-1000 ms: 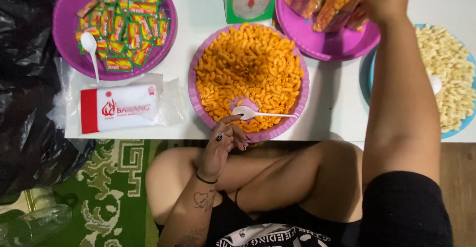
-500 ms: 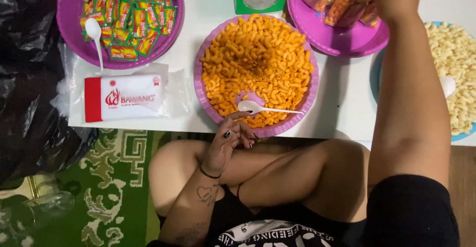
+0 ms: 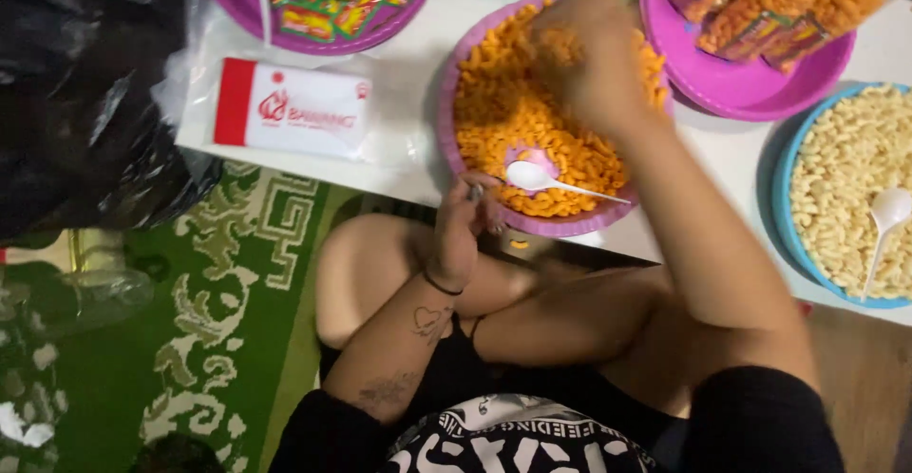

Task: Manually packing orange snacks into small plastic bags using a spoon and weighing them on a scale.

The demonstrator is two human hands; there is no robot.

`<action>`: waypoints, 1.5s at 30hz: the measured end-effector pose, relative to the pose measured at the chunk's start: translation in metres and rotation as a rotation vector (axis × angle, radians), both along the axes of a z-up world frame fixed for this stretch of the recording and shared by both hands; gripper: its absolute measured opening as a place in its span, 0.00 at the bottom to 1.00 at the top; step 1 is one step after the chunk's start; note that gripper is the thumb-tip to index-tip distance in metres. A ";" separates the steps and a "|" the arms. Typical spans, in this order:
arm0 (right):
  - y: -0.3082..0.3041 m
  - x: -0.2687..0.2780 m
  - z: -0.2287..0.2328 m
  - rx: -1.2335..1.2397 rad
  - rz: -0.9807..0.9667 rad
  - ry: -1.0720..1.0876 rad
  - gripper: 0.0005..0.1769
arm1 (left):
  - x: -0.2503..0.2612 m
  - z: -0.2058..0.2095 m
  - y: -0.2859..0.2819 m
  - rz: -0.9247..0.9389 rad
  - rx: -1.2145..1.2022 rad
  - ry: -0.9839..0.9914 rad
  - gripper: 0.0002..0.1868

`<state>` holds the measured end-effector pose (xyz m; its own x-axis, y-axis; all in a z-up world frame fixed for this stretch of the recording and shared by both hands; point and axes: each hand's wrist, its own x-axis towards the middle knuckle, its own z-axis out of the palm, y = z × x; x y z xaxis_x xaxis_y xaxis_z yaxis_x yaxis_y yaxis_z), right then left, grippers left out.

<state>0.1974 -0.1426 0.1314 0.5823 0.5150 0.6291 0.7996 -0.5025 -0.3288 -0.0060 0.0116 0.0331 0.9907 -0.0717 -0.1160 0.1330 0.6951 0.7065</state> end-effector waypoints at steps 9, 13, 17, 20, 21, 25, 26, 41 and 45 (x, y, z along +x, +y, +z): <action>0.162 -0.038 -0.111 -0.363 -0.173 0.145 0.30 | 0.000 -0.016 0.013 0.526 -0.186 0.262 0.12; 0.199 -0.022 -0.118 -0.380 -0.378 0.431 0.19 | 0.003 -0.014 0.023 0.531 -0.096 0.327 0.14; 0.197 -0.014 -0.112 -0.252 -0.424 0.552 0.04 | 0.004 0.014 0.038 0.433 -0.139 0.453 0.16; 0.169 -0.052 -0.060 0.037 -0.281 0.711 0.05 | 0.007 -0.015 0.021 0.506 -0.119 0.361 0.19; 0.155 -0.064 -0.057 0.031 -0.288 0.707 0.05 | 0.005 -0.022 0.017 0.500 -0.127 0.361 0.19; 0.085 -0.108 -0.044 0.460 -0.234 0.739 0.03 | 0.009 -0.020 0.015 0.265 -0.161 0.156 0.28; 0.066 -0.123 -0.047 0.565 -0.252 0.846 0.04 | 0.005 -0.015 0.018 0.222 -0.136 0.146 0.31; -0.059 -0.210 -0.068 0.949 -0.166 1.026 0.08 | -0.019 -0.020 0.008 0.215 0.286 0.054 0.20; -0.064 -0.203 -0.072 1.010 -0.175 1.015 0.06 | -0.017 -0.032 0.000 0.200 0.341 0.083 0.22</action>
<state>-0.0058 -0.2066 0.0599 0.9990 -0.0154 -0.0415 -0.0372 0.2184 -0.9752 -0.0234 0.0117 0.0007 0.9675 0.1778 -0.1797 0.0849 0.4409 0.8935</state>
